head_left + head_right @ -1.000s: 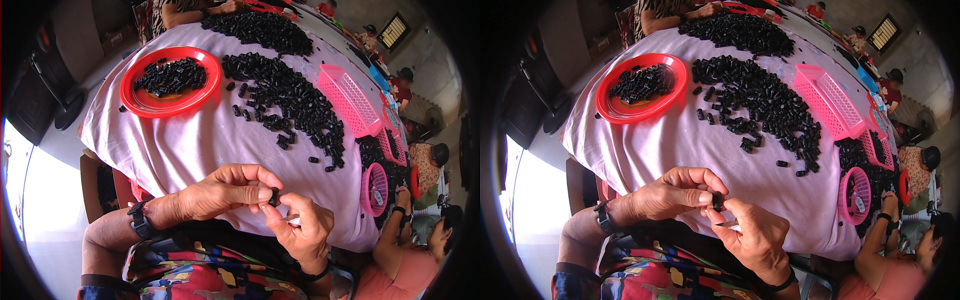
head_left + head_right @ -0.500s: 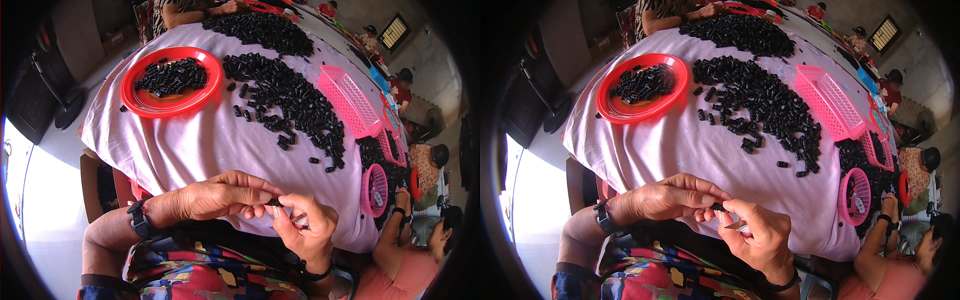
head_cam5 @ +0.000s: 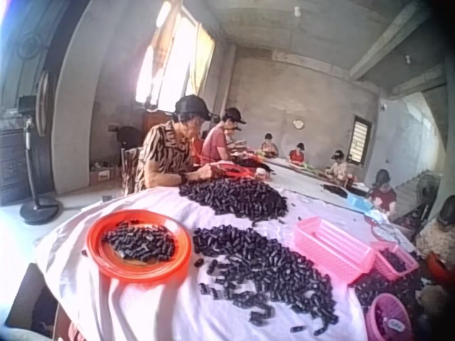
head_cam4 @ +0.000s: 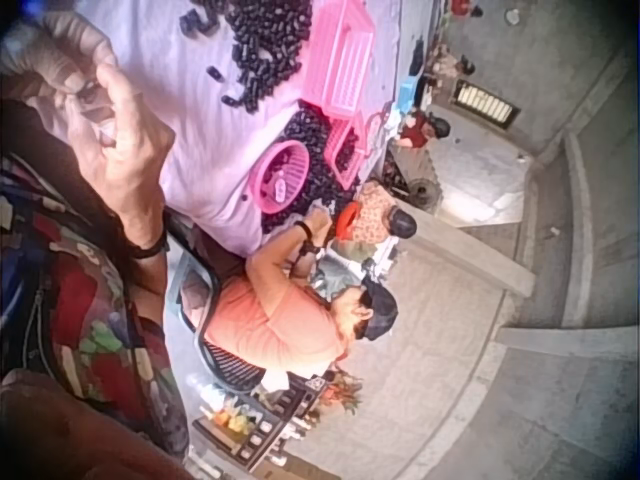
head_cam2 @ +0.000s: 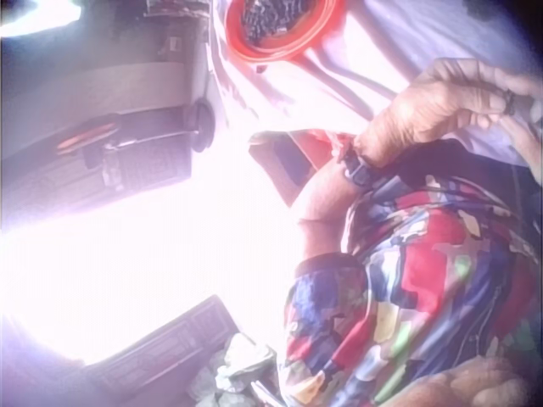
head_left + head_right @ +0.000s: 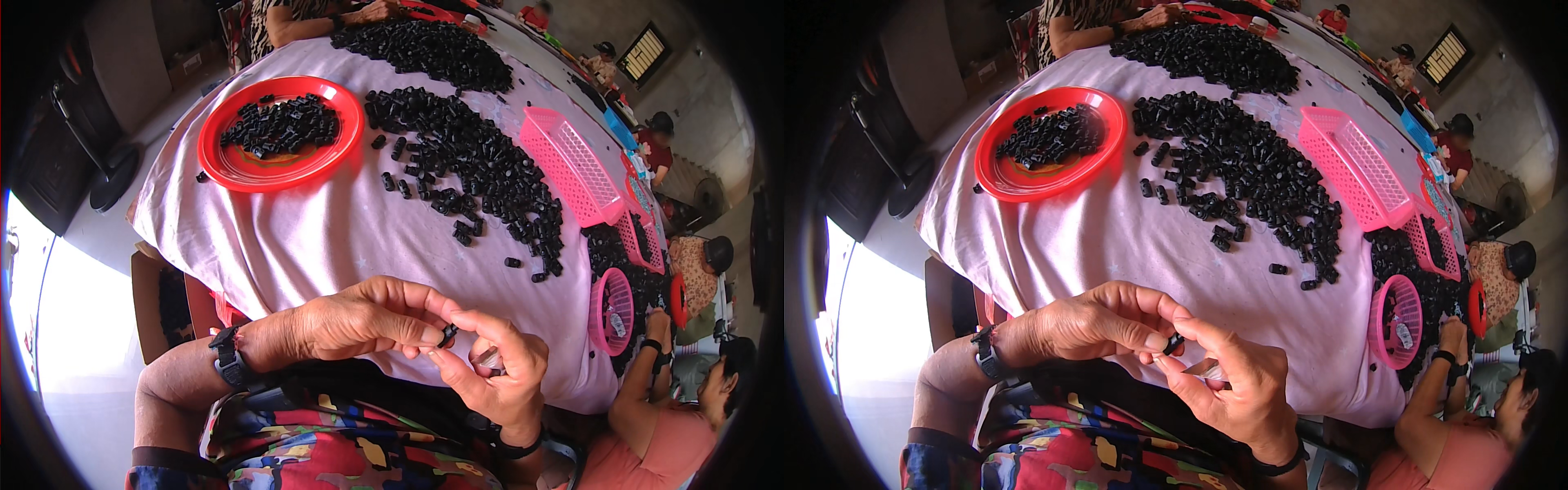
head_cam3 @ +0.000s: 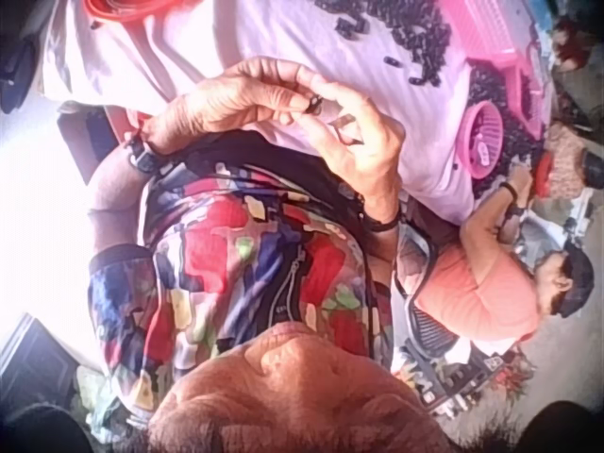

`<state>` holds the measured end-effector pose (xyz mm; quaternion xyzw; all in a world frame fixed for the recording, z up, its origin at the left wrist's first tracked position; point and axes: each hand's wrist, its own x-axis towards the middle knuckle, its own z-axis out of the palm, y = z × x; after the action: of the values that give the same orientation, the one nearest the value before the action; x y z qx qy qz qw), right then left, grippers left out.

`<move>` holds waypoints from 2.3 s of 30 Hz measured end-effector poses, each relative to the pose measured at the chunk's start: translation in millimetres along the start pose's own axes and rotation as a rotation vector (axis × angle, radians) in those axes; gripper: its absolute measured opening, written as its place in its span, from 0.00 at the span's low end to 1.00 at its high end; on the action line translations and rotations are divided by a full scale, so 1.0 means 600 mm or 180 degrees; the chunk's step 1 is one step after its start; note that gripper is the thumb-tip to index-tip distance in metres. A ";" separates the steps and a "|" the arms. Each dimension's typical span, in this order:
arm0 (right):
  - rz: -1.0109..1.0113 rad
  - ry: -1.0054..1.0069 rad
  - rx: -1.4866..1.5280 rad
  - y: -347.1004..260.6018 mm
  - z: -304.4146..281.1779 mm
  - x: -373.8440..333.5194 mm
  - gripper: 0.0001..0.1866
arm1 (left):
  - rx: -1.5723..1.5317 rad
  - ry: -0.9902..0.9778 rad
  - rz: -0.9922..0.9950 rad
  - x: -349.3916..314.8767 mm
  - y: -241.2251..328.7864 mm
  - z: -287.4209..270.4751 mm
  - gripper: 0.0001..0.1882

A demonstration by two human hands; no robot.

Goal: Manually assemble small black plastic components by hand.

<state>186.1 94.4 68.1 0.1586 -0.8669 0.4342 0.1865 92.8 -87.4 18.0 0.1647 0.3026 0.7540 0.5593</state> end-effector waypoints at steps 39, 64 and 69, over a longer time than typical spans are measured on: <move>-0.0027 -0.0170 -0.1465 0.004 0.001 -0.002 0.27 | 0.0329 0.0401 0.0050 0.003 0.000 0.013 0.15; -0.0099 -0.0260 -0.1706 0.009 0.003 -0.005 0.27 | 0.0407 0.0273 0.0016 0.001 0.002 0.012 0.15; -0.0146 -0.0326 -0.1751 0.004 0.003 -0.005 0.26 | 0.0393 0.0342 0.0010 0.004 0.003 0.017 0.15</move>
<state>187.6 94.7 64.1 0.1434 -0.9567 0.1697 0.1883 96.9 -82.7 26.7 0.1586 0.3779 0.7425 0.5299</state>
